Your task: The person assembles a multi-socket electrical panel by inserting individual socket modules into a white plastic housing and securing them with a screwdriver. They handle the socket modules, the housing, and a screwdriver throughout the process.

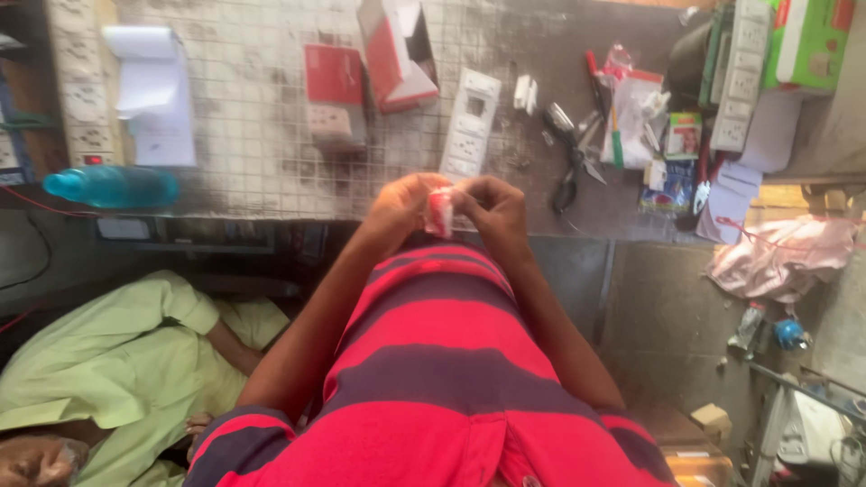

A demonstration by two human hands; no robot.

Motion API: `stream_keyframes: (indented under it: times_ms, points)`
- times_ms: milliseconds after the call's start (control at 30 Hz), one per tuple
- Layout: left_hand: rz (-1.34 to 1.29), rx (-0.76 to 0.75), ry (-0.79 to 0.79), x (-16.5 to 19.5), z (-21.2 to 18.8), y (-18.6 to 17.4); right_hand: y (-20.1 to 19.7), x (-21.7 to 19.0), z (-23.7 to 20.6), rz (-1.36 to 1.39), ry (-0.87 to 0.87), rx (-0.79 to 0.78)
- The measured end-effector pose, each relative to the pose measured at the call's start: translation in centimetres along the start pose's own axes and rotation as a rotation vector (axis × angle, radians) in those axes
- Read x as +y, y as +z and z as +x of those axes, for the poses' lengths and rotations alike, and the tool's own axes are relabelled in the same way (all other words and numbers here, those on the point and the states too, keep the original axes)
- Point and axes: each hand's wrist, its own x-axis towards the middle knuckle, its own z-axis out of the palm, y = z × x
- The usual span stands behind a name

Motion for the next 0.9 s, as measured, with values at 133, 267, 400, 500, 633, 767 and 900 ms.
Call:
stream_keyframes:
  times_ms: [133,267,400,500,633,767,900]
  points:
    - [0.206,0.025,0.082,1.0,0.5,-0.7,1.6,0.8,-0.5,0.013,-0.007,0.151]
    - [0.421,0.117,0.274,-0.9,3.8,-0.5,0.7,2.5,-0.8,-0.100,0.022,0.278]
    - [0.311,0.115,0.236,-3.6,9.1,0.4,-2.8,4.9,1.5,0.110,0.069,0.327]
    - [0.203,0.128,0.045,-5.0,12.3,0.9,-5.1,6.5,3.2,0.376,0.141,0.343]
    - [0.387,0.165,-0.007,-5.5,15.4,2.0,-6.9,7.7,4.6,0.442,0.256,0.368]
    - [0.550,0.135,0.069,-5.2,18.0,3.3,-8.7,7.8,5.7,0.518,0.275,0.314]
    - [0.800,0.159,0.113,-5.7,19.8,4.4,-9.6,8.0,6.4,0.610,0.305,0.264]
